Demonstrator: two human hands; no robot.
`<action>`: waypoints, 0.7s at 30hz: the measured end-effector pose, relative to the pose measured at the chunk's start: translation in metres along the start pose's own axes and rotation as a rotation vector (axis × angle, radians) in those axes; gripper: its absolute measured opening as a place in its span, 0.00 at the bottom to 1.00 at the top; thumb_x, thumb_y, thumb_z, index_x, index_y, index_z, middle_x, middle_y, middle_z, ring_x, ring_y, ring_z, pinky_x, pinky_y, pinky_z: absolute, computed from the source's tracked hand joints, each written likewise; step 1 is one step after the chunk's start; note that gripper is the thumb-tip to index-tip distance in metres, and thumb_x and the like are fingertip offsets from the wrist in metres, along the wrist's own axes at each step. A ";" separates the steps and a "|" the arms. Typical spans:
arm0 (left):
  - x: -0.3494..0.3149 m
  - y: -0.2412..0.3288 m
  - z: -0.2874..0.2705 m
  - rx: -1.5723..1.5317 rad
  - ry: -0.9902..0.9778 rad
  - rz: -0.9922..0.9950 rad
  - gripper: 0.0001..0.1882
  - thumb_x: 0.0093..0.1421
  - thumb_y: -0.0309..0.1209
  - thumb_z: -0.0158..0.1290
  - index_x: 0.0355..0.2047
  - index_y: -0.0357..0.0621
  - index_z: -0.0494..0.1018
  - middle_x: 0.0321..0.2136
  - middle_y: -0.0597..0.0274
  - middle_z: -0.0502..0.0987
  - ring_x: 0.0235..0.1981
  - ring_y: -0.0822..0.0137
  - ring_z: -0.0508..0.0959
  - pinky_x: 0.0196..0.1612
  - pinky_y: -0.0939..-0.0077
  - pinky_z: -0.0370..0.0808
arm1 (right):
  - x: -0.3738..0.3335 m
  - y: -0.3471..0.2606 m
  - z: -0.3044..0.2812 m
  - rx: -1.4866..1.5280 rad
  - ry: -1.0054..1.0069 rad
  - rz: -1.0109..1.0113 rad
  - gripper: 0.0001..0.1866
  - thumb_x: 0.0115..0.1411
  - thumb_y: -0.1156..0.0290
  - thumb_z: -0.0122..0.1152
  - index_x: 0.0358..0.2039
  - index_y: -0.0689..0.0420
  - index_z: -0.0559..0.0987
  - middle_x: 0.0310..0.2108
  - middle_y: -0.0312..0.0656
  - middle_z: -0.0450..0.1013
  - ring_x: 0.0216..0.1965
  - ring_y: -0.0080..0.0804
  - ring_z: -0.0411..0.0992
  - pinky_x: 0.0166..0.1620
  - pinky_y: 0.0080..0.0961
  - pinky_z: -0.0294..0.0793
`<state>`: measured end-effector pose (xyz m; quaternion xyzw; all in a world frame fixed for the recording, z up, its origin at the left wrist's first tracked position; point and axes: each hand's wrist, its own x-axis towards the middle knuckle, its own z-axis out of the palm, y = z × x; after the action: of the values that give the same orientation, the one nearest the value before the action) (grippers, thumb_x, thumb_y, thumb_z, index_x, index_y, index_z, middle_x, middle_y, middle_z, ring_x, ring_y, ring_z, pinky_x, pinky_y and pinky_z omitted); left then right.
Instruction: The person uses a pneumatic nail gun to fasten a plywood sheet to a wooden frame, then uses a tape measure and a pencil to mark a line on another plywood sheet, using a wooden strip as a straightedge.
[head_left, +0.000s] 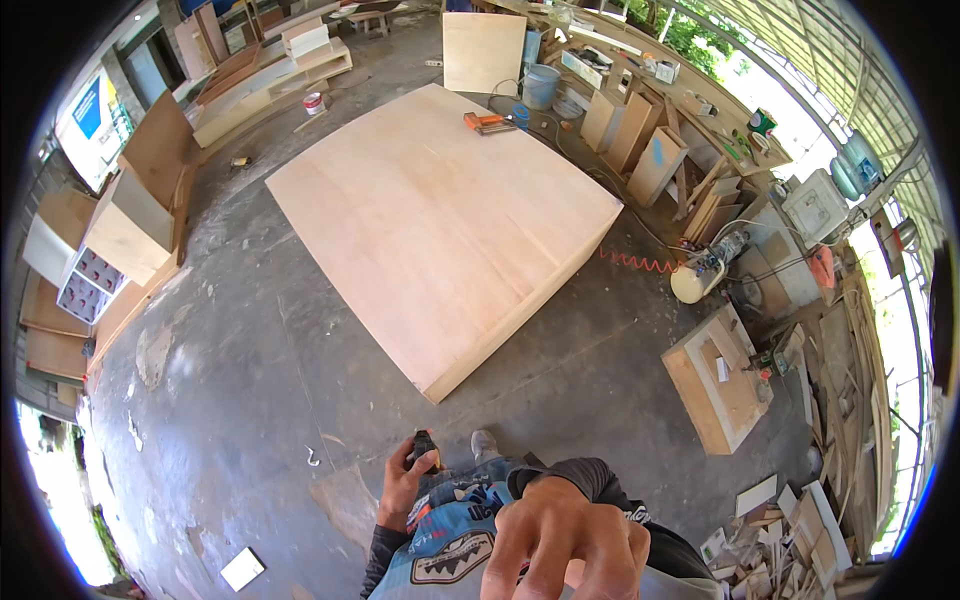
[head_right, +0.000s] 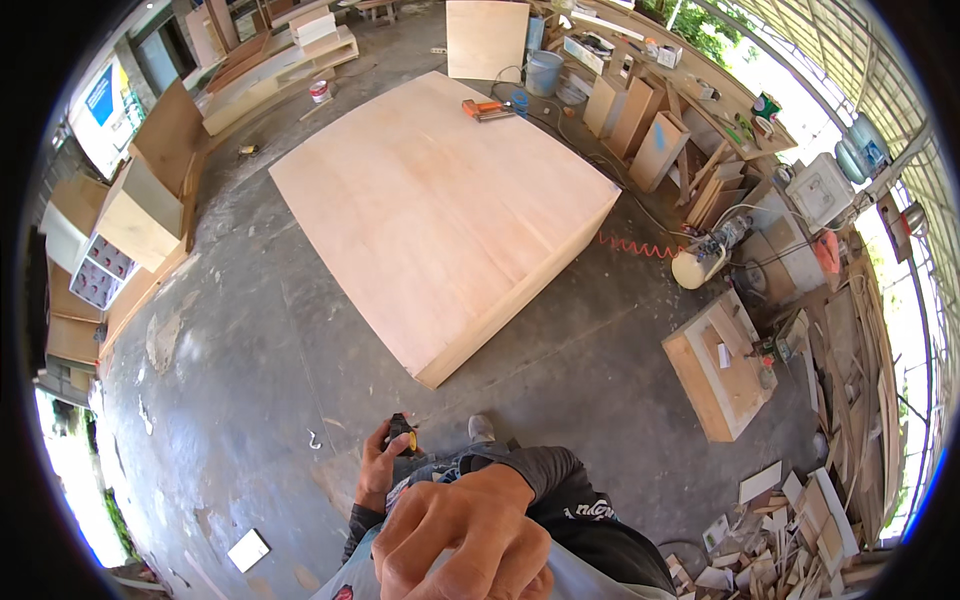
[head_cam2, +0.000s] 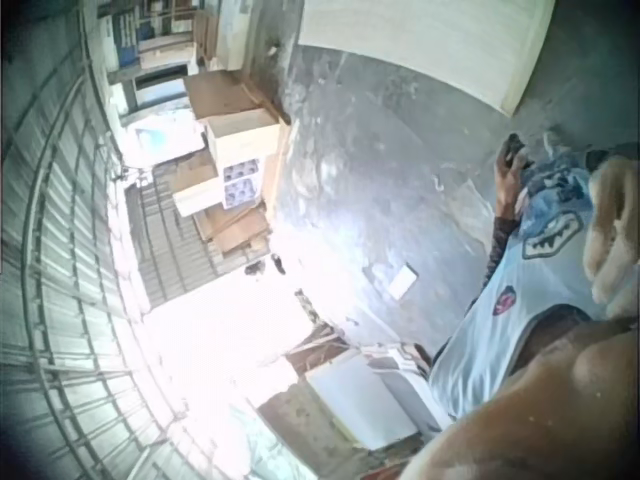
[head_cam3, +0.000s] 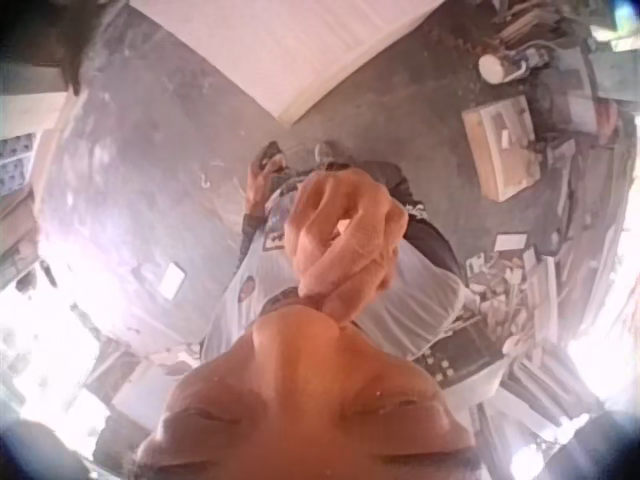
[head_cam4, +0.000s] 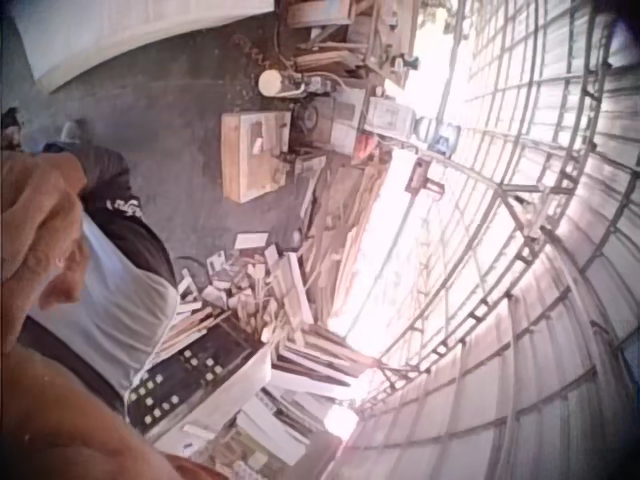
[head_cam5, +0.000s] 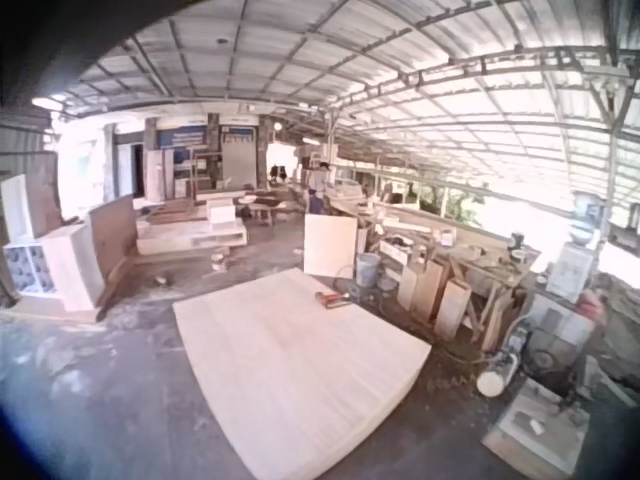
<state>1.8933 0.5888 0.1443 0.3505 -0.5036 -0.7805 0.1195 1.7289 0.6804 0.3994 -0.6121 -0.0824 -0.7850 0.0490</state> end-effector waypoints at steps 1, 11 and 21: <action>0.011 0.006 -0.007 -0.005 0.006 -0.008 0.27 0.62 0.34 0.61 0.58 0.34 0.69 0.34 0.64 0.77 0.33 0.70 0.80 0.40 0.77 0.76 | -0.002 0.019 -0.007 -0.019 0.028 -0.072 0.14 0.67 0.70 0.53 0.37 0.66 0.85 0.35 0.51 0.77 0.23 0.33 0.74 0.25 0.23 0.74; 0.145 0.055 -0.103 0.107 -0.258 -0.089 0.27 0.62 0.33 0.62 0.58 0.34 0.70 0.33 0.65 0.77 0.33 0.72 0.79 0.39 0.79 0.75 | -0.026 0.143 -0.051 -0.244 0.165 0.167 0.16 0.65 0.64 0.57 0.38 0.67 0.82 0.33 0.54 0.75 0.25 0.37 0.75 0.27 0.24 0.75; 0.241 0.159 -0.257 0.460 -0.489 -0.096 0.28 0.57 0.34 0.65 0.56 0.36 0.72 0.38 0.60 0.78 0.38 0.70 0.77 0.44 0.76 0.74 | -0.203 0.299 -0.122 -0.715 0.819 1.058 0.14 0.66 0.68 0.53 0.43 0.66 0.78 0.40 0.46 0.74 0.32 0.28 0.71 0.38 0.24 0.71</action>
<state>1.8636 0.2045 0.1170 0.1940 -0.6632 -0.7122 -0.1238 1.7161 0.3593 0.1944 -0.2084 0.5066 -0.8002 0.2444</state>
